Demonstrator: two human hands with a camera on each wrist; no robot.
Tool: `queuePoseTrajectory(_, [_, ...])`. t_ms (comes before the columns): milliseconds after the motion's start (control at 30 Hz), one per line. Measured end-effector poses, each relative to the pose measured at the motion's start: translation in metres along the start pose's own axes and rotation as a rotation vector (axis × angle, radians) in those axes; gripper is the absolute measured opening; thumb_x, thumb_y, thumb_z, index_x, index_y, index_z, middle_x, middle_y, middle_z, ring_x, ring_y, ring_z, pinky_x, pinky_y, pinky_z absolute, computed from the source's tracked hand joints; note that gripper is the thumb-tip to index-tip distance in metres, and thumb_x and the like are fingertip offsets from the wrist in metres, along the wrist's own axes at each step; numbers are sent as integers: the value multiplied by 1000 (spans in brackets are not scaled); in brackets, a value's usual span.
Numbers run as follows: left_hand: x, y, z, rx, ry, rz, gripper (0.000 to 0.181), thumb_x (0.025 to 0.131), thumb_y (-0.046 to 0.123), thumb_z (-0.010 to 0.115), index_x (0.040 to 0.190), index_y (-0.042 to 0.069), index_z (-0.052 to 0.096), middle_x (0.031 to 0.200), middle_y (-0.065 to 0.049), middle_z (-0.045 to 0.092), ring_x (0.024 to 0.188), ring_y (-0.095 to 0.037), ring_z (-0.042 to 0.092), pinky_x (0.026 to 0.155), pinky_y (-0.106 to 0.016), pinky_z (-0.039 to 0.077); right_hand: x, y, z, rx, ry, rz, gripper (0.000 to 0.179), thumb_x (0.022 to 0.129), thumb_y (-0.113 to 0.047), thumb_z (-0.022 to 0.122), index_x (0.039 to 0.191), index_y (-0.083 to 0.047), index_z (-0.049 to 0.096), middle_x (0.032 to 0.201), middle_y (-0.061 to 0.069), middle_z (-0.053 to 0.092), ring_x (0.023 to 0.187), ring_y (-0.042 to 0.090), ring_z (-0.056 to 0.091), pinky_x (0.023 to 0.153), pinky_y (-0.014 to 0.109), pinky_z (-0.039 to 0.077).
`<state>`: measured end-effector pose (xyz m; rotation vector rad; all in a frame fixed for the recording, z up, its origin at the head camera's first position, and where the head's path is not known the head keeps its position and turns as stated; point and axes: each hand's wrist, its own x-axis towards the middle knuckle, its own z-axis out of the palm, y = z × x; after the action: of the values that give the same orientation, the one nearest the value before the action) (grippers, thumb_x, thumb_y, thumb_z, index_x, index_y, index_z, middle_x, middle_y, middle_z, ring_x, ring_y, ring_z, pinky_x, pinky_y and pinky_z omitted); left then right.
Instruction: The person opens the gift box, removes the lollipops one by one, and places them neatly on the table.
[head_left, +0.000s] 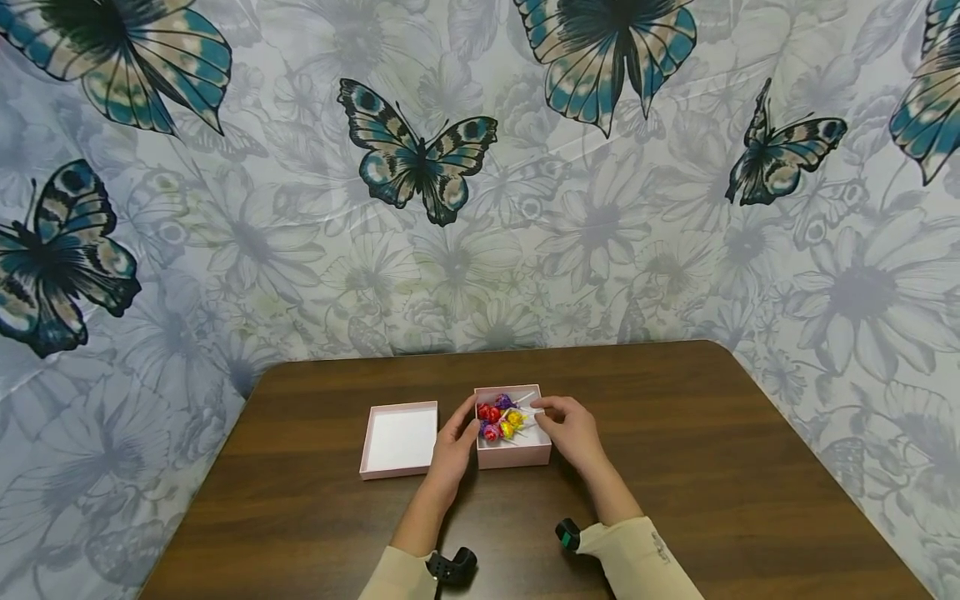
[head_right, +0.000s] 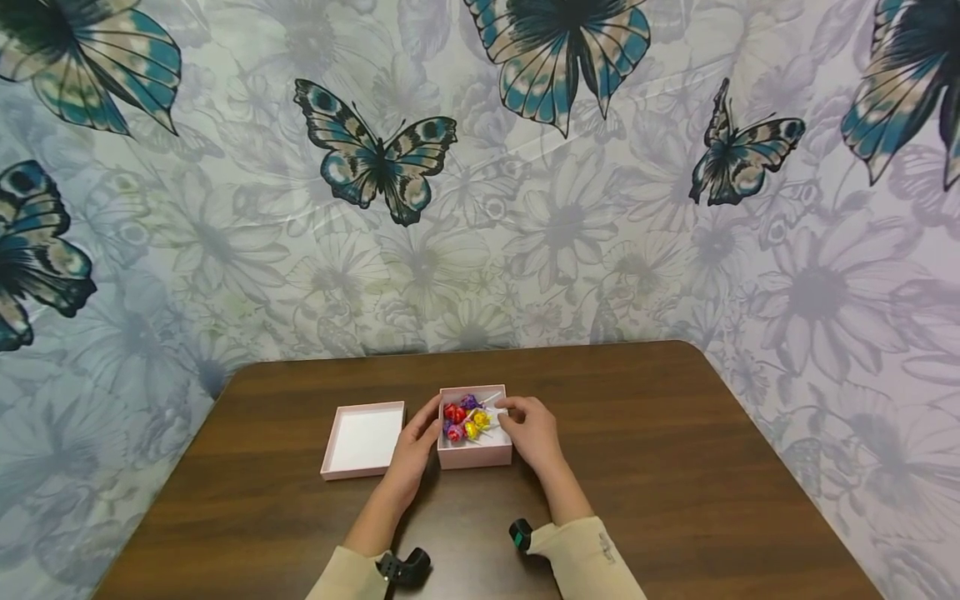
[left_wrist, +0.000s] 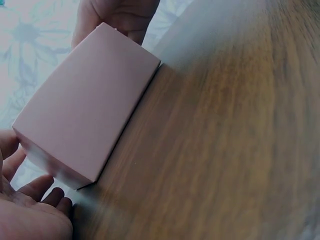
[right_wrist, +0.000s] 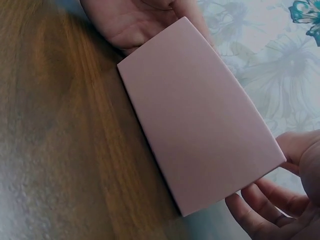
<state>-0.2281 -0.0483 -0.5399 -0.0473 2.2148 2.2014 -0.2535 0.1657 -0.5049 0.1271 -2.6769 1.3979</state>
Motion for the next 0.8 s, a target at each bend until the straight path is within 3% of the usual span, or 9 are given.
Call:
queuePoseTrajectory(233, [0, -2, -2, 5, -17, 11, 46, 106, 20, 49, 151, 27, 45, 163, -8, 33, 153, -38, 21, 123, -61, 20, 0, -8, 1, -63, 24, -11, 10, 87, -12, 72, 94, -17, 78, 104, 8, 70, 92, 22, 65, 82, 43, 55])
queuePoseTrajectory(800, [-2, -2, -5, 33, -46, 31, 47, 105, 22, 50, 152, 27, 43, 164, -8, 32, 153, -37, 24, 122, -60, 23, -4, -11, 5, -179, 90, -96, 9, 84, -6, 73, 88, -13, 78, 87, 6, 67, 77, 17, 58, 68, 30, 48])
